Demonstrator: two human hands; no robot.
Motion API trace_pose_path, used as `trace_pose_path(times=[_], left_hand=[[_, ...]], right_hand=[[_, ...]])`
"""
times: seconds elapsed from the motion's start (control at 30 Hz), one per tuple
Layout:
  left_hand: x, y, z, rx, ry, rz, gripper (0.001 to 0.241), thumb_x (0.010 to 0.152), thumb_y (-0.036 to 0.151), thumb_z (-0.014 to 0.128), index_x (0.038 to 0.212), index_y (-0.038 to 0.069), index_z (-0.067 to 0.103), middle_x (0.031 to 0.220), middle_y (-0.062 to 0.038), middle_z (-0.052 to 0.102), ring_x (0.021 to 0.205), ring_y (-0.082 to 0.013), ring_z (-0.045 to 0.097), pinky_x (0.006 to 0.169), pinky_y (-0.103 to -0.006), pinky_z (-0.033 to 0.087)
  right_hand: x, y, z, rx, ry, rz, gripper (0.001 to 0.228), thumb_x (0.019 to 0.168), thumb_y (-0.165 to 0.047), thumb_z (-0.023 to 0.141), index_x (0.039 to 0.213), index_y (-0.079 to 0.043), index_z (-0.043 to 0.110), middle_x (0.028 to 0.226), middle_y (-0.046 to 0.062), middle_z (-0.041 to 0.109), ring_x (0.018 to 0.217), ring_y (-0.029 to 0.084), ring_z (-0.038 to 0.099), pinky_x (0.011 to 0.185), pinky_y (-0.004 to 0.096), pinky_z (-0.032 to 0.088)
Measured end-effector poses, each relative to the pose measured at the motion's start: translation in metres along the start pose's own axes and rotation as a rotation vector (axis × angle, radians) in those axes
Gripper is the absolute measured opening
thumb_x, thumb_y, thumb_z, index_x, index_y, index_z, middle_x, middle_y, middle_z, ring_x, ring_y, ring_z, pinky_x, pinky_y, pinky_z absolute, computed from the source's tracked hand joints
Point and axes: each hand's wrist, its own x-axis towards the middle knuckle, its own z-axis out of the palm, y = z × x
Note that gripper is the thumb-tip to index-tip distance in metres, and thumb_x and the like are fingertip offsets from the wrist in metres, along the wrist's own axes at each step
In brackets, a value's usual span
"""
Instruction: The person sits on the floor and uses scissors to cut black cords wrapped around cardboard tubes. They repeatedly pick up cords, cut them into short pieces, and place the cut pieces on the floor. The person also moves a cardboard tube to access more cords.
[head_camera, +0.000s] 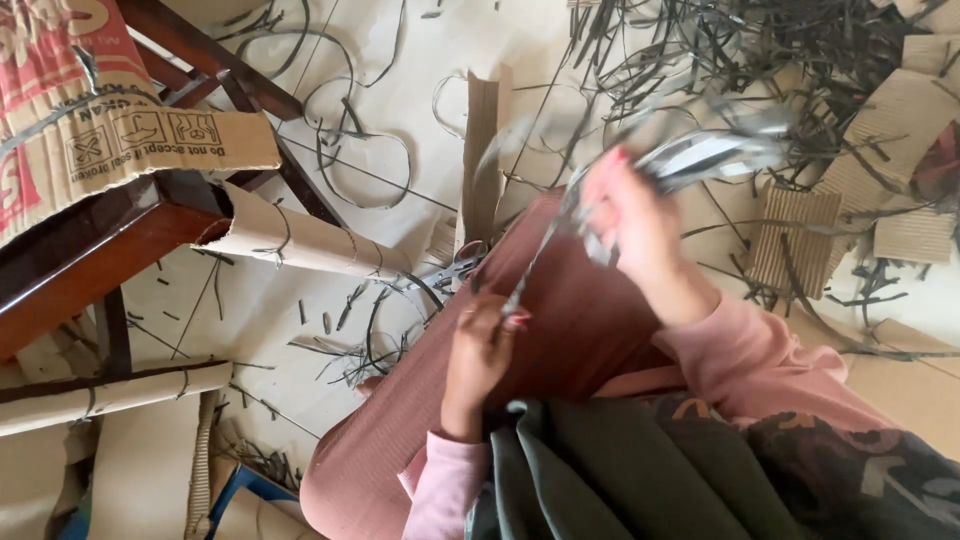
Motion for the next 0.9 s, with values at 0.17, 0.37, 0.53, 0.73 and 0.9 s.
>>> trace_pose_path(times=[0.17, 0.37, 0.53, 0.73, 0.9], left_hand=[[0.014, 0.035, -0.020, -0.375, 0.301, -0.098, 0.035, 0.109, 0.033, 0.042, 0.094, 0.004, 0.055, 0.097, -0.018, 0.067, 0.102, -0.0390, 0.067, 0.095, -0.0507, 0.051], [0.028, 0.065, -0.009, -0.493, 0.189, 0.052, 0.040, 0.109, 0.031, 0.040, 0.084, 0.004, 0.056, 0.094, -0.016, 0.068, 0.089, -0.0341, 0.067, 0.083, -0.0413, 0.050], [0.012, 0.028, -0.014, -0.273, 0.323, 0.123, 0.059, 0.084, 0.045, 0.079, 0.118, 0.005, 0.052, 0.128, -0.019, 0.052, 0.123, -0.0365, 0.046, 0.105, -0.0488, 0.037], [0.017, 0.014, 0.014, -0.268, -0.004, -0.014, 0.060, 0.079, 0.013, 0.085, 0.128, 0.003, 0.052, 0.115, -0.017, 0.060, 0.120, -0.0400, 0.057, 0.105, -0.0553, 0.040], [-0.002, -0.003, 0.005, -0.170, 0.099, -0.303, 0.042, 0.098, -0.005, 0.043, 0.139, 0.001, 0.051, 0.145, -0.020, 0.058, 0.115, -0.0252, 0.069, 0.102, -0.0349, 0.054]], right_hand=[[0.015, -0.017, 0.020, -0.426, 0.149, -0.241, 0.037, 0.083, -0.039, 0.075, 0.087, -0.004, 0.062, 0.070, 0.011, 0.054, 0.056, 0.019, 0.052, 0.052, 0.028, 0.043], [-0.030, 0.067, 0.039, -0.990, -0.545, -0.922, 0.030, 0.085, -0.022, 0.081, 0.074, -0.007, 0.057, 0.064, 0.006, 0.049, 0.052, 0.020, 0.050, 0.049, 0.032, 0.039], [-0.029, 0.070, 0.036, -0.410, -0.552, -0.474, 0.014, 0.091, -0.008, 0.071, 0.079, -0.001, 0.068, 0.066, 0.010, 0.061, 0.056, 0.025, 0.060, 0.058, 0.037, 0.052], [-0.001, 0.023, 0.041, -0.316, 0.051, 0.187, 0.053, 0.099, -0.048, 0.059, 0.065, -0.008, 0.070, 0.062, 0.010, 0.069, 0.056, 0.022, 0.066, 0.058, 0.033, 0.053], [0.024, -0.011, -0.019, -0.710, 0.234, -0.517, 0.043, 0.120, -0.023, 0.034, 0.088, -0.004, 0.057, 0.077, 0.005, 0.052, 0.070, 0.016, 0.051, 0.070, 0.032, 0.050]])
